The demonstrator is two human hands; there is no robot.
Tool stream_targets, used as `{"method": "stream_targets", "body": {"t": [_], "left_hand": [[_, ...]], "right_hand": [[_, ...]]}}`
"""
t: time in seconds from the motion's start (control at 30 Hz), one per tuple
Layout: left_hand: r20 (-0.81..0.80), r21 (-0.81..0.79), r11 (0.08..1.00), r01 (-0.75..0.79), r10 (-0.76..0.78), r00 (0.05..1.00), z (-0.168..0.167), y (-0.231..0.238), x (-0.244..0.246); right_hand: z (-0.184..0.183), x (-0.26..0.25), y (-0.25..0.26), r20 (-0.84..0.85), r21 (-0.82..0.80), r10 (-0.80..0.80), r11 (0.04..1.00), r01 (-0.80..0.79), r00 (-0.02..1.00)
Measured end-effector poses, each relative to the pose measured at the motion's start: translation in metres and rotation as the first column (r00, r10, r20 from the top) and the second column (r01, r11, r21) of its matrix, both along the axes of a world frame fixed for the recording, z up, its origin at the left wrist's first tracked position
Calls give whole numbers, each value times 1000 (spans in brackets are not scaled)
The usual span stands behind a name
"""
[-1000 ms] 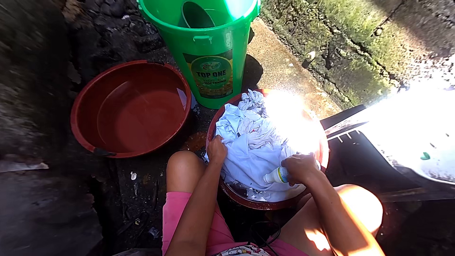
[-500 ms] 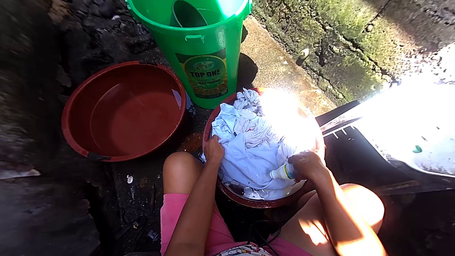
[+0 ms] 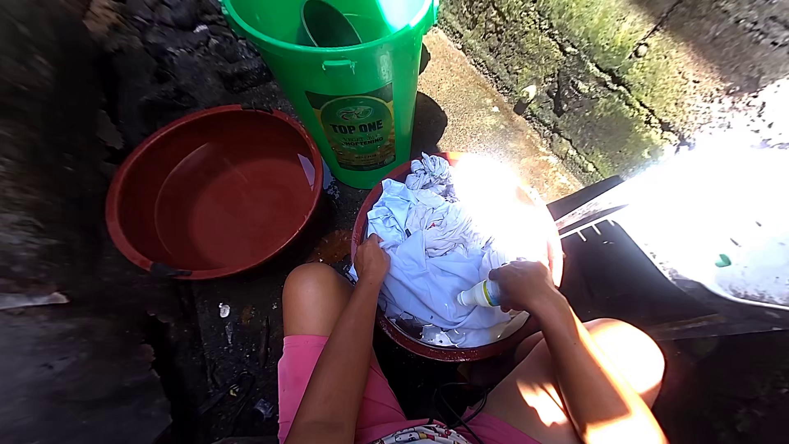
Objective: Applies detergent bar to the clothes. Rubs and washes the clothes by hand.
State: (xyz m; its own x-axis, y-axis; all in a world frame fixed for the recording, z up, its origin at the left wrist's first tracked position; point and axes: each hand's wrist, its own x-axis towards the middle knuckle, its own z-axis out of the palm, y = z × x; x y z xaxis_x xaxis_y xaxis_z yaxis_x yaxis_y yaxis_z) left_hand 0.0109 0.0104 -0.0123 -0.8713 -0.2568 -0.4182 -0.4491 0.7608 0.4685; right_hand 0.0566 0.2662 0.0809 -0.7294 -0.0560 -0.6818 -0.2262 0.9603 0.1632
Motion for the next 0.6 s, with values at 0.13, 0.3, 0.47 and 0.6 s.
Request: {"method": "stream_targets", "body": {"t": [0.13, 0.3, 0.47, 0.6], "left_hand": [[2, 3, 1000, 2, -2, 1000, 0, -1, 0], [3, 5, 1000, 1, -1, 1000, 0, 0, 0], [10, 6, 1000, -3, 3, 1000, 0, 0, -1], [16, 1, 1000, -2, 2, 1000, 0, 0, -2]], "right_hand": [[-3, -3, -4, -17, 11, 10, 1000, -9, 1000], [-4, -2, -4, 12, 38, 16, 999, -16, 1000], [-4, -1, -3, 47, 60, -24, 998, 21, 999], [-5, -1, -3, 69, 85, -52, 995, 46, 996]]}}
